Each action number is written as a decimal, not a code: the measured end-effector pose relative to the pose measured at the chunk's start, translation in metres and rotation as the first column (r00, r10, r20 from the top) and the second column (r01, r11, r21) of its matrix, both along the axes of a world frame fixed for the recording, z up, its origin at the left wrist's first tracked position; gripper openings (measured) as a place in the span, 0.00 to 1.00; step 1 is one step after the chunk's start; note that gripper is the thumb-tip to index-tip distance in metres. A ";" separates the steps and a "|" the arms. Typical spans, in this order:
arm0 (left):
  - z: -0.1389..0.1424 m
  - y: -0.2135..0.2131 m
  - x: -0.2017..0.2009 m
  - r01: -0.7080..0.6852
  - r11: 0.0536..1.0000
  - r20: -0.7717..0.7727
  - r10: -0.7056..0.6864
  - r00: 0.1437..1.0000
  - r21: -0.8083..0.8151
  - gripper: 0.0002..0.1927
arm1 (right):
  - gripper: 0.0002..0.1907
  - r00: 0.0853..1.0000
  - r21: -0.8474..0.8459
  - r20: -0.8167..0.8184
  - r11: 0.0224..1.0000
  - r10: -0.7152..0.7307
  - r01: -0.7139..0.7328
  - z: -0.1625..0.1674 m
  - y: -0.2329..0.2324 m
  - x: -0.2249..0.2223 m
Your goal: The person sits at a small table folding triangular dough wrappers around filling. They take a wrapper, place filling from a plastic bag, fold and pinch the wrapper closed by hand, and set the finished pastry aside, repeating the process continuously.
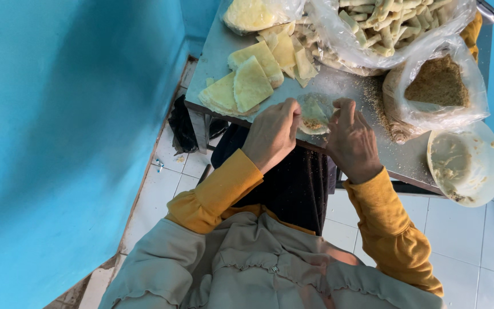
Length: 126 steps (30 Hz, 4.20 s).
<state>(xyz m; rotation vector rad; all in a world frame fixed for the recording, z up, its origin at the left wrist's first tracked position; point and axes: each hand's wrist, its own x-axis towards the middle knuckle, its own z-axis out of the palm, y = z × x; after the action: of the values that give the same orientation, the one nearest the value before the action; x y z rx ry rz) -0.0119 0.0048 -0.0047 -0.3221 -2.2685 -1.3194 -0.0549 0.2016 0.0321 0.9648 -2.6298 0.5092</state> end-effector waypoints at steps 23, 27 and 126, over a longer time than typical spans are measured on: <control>-0.002 0.010 0.011 0.095 0.991 -0.015 -0.097 0.995 -0.091 0.13 | 0.23 0.958 -0.079 0.286 0.996 -0.014 0.039 0.005 0.006 -0.005; -0.005 0.008 0.006 0.116 0.985 -0.008 -0.118 0.993 -0.127 0.09 | 0.26 0.974 -0.065 0.223 0.998 0.040 -0.026 0.010 0.004 -0.007; 0.004 -0.076 -0.018 -0.316 0.944 -0.060 0.322 0.945 0.090 0.15 | 0.35 0.971 -0.009 -0.225 0.997 0.078 -0.082 0.028 -0.059 -0.074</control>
<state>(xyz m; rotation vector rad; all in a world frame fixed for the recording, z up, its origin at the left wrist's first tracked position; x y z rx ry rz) -0.0302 -0.0716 -0.0004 0.0261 -2.0919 -1.2019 -0.1294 0.1423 0.0598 1.0600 -2.3897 0.4144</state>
